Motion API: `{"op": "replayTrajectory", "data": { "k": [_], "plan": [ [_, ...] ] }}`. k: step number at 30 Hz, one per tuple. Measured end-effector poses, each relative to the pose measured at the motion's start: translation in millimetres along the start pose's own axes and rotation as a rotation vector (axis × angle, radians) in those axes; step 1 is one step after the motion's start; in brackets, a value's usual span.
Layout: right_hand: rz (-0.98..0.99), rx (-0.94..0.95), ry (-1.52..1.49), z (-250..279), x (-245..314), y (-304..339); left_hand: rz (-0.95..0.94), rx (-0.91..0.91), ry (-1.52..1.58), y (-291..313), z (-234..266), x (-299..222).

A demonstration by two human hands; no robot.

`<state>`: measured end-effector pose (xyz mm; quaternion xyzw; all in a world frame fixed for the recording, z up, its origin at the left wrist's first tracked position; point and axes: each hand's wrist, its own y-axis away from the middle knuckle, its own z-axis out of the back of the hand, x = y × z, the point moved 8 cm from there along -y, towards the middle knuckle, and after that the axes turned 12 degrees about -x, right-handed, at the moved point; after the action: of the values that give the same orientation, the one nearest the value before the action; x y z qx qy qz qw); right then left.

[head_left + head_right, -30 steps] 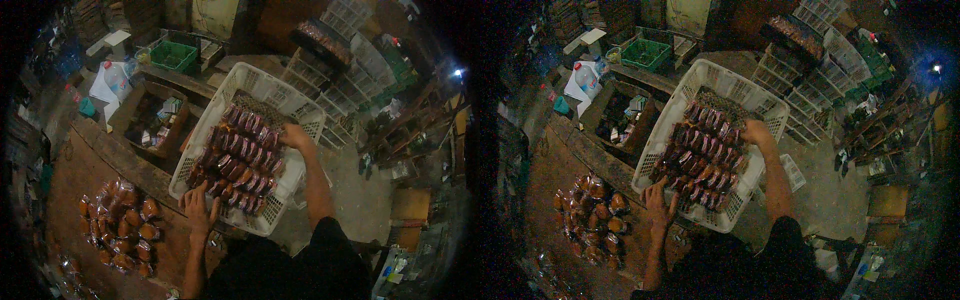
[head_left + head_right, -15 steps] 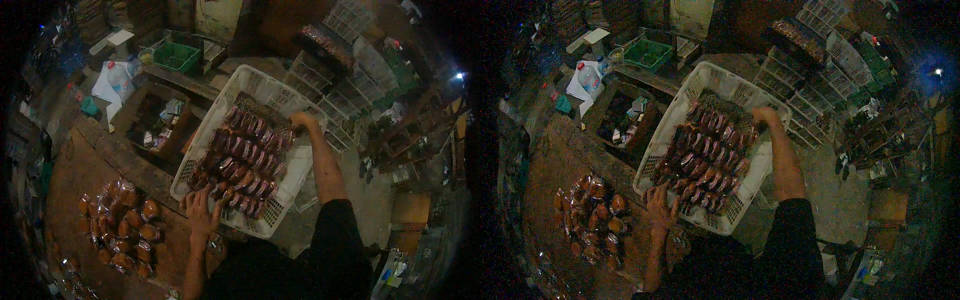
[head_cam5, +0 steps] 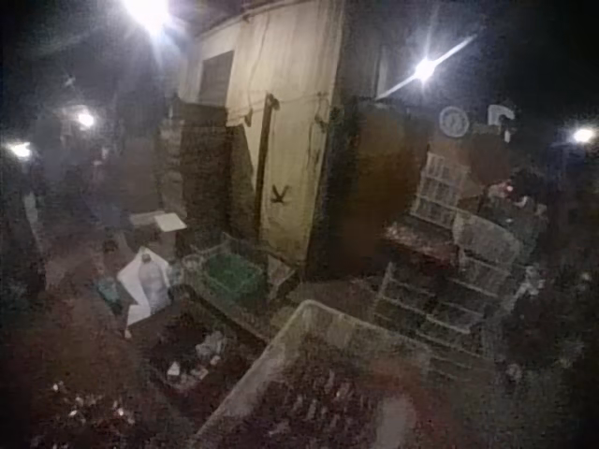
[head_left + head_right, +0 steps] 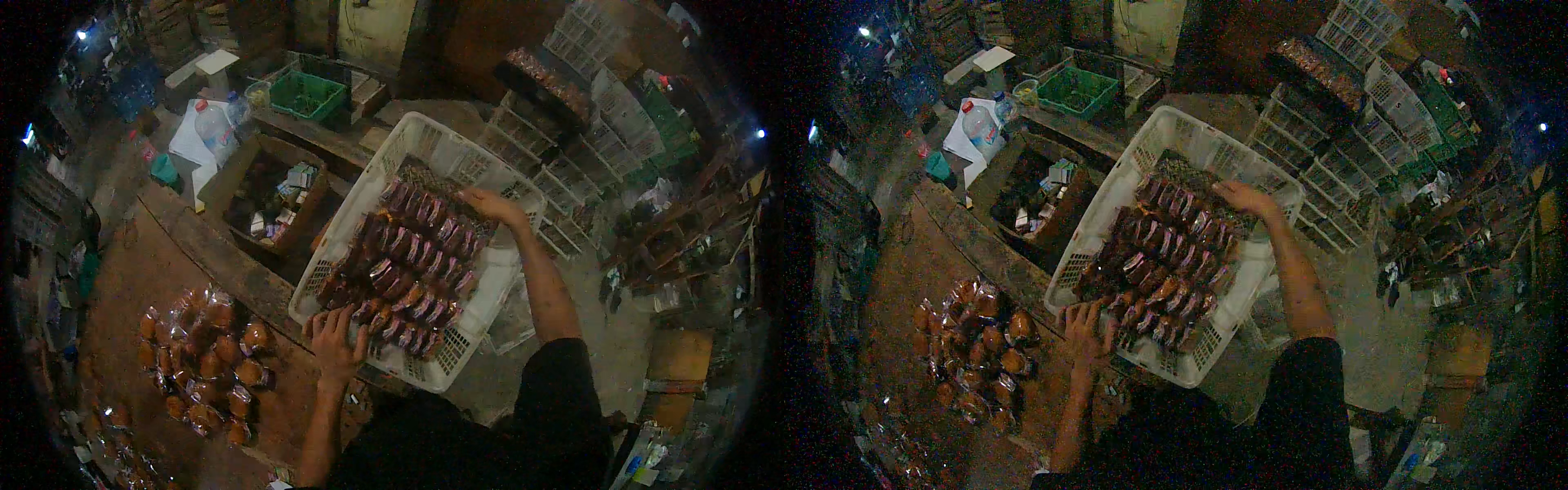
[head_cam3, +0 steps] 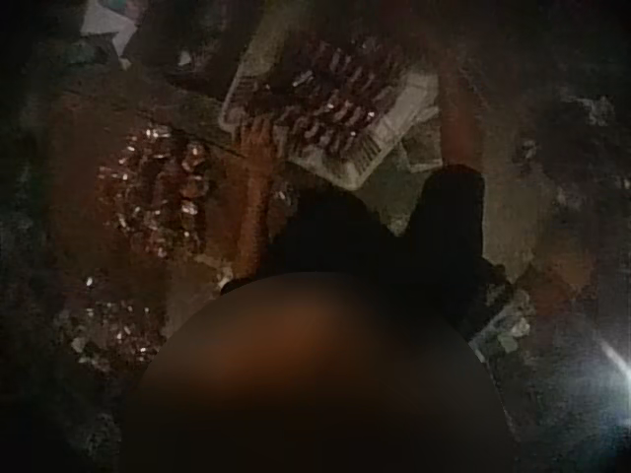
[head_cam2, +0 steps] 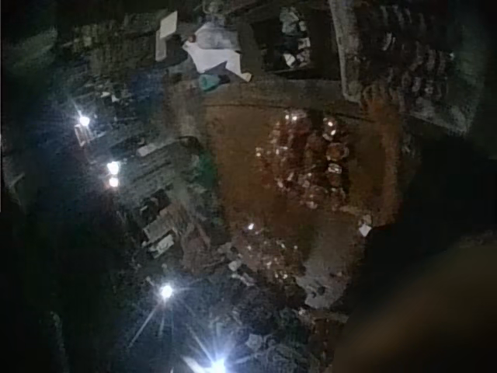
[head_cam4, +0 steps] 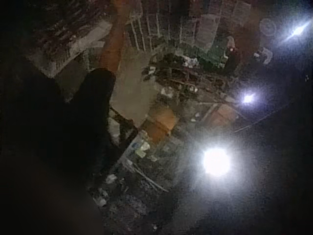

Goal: The person picks up individually wrapped buns from a wooden table and places them into a white plastic crate. The person repeats this action continuously, filling the crate with the packaged buns.

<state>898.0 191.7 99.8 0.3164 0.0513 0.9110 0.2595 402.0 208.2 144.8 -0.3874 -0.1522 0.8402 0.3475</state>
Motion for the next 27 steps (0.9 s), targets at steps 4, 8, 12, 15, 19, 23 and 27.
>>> {"op": "replayTrajectory", "data": {
  "k": [4, 8, 12, 15, 19, 23, 27],
  "plan": [
    [0.24, 0.031, -0.023, -30.1, 49.0, 3.4, 0.024, 0.017, 0.025, -0.8, -1.2, -0.1],
    [0.236, 0.281, -0.067, -42.1, 71.3, 20.6, 0.019, 0.024, -0.02, -1.1, 0.3, -2.7],
    [0.245, 0.194, 0.006, -23.6, 84.6, 18.9, 0.016, 0.001, -0.027, -1.4, 1.4, -2.1],
    [0.232, 0.038, 0.105, -11.9, 95.8, -0.2, 0.044, 0.025, -0.019, 0.0, -2.0, 0.6],
    [0.405, -0.106, -0.107, -26.4, 137.8, -20.3, 0.019, 0.0, -0.032, 0.3, 0.1, -0.9],
    [0.333, 0.081, 0.109, -55.2, 136.9, -29.7, 0.007, 0.021, -0.016, 0.0, -0.9, -0.8],
    [0.314, -0.019, 0.0, -40.7, 131.7, -29.0, -0.001, -0.014, -0.043, -0.1, 0.7, -0.4]
  ]
}}
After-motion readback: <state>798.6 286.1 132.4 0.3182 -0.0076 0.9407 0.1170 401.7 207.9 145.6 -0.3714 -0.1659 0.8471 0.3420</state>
